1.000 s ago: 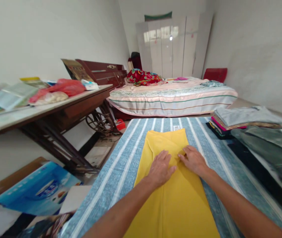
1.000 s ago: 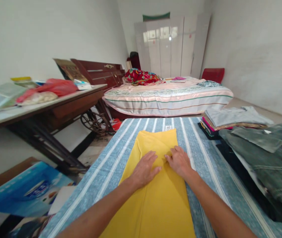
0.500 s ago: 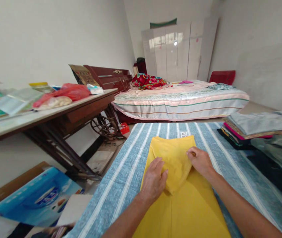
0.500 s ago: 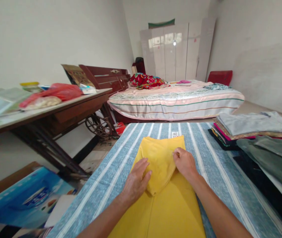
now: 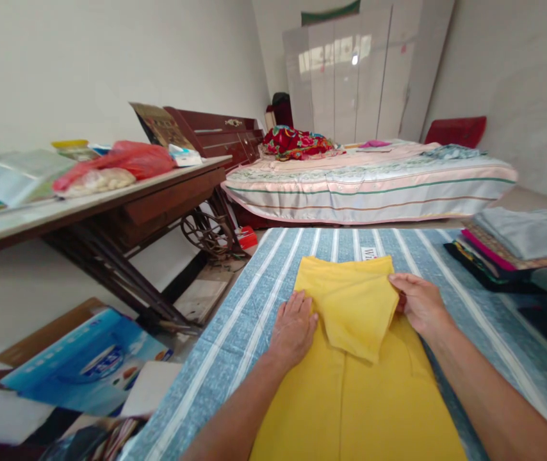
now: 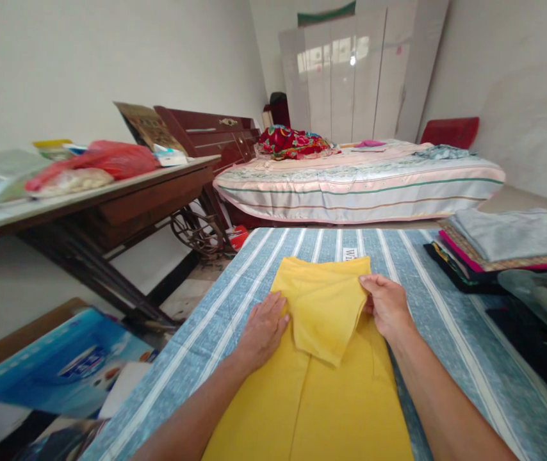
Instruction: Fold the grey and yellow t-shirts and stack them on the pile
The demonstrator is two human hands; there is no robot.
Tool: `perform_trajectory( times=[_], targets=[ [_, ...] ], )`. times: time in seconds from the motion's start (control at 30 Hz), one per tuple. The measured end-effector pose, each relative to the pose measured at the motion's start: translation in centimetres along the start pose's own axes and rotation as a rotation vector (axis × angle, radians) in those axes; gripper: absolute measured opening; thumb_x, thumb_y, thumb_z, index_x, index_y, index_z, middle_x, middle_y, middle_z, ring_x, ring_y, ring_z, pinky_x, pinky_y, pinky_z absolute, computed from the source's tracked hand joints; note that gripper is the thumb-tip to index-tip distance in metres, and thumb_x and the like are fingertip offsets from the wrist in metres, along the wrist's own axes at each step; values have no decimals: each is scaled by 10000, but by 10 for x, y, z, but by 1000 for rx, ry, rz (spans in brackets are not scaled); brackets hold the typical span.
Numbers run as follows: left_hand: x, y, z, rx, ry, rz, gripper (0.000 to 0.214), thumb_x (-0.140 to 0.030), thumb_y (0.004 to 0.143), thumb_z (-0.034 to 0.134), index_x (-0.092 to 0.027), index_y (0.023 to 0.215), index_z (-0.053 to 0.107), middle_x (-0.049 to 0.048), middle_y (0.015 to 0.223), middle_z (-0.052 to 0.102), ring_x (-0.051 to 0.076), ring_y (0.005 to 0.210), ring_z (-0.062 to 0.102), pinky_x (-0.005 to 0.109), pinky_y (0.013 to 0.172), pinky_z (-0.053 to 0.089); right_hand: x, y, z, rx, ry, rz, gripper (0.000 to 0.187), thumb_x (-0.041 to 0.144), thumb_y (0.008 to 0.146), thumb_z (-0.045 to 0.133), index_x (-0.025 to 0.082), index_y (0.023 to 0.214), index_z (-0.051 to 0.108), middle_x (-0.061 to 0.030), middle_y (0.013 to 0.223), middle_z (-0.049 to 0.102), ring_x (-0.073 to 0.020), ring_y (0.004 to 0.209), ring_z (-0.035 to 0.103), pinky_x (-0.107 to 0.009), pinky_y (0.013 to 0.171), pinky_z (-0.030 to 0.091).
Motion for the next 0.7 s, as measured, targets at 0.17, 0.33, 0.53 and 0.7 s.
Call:
perform_trajectory(
  times=[0.17, 0.33, 0.53, 0.7],
  targets=[
    [-3, -1, 1, 51, 76, 3, 459, -368, 924, 316, -164, 1327, 400, 102, 1476, 299, 246, 1372, 216, 482, 1081, 255, 1, 3, -2, -18, 30, -24, 238, 259, 497, 756, 191, 665, 602, 32, 534, 631, -121, 400, 545, -222, 369, 427],
    [-5, 1, 2, 76, 116, -5, 492, -397, 924, 313, -163, 1352, 380, 103, 1486, 275, 258, 1372, 210, 496, 1079, 240, 4, -2, 1, 33, 1, -7, 333, 281, 526, 765, 200, 804, 603, 30, 598, 650, -138, 455, 580, -254, 418, 476],
    [-7, 4, 3, 59, 113, 12, 491, -406, 922, 315, -191, 1359, 377, 103, 1481, 288, 251, 1373, 207, 494, 1076, 231, 16, -10, 15, 160, -173, -95, 684, 139, 444, 754, 214, 1085, 528, 33, 657, 673, -186, 550, 632, -273, 466, 491],
    [-9, 5, 4, 119, 89, 9, 541, -524, 899, 310, -271, 1375, 366, 122, 1497, 238, 287, 1381, 169, 507, 1067, 197, 27, 1, 6, 64, -9, -222, 576, 123, 434, 707, 215, 980, 548, 45, 658, 677, -168, 534, 629, -252, 473, 487]
  ],
)
Point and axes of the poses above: each hand's wrist, its own y-axis towards the middle knuckle, its own z-axis out of the palm, x = y × z, the point moved 8 cm from there along y, towards the middle knuckle
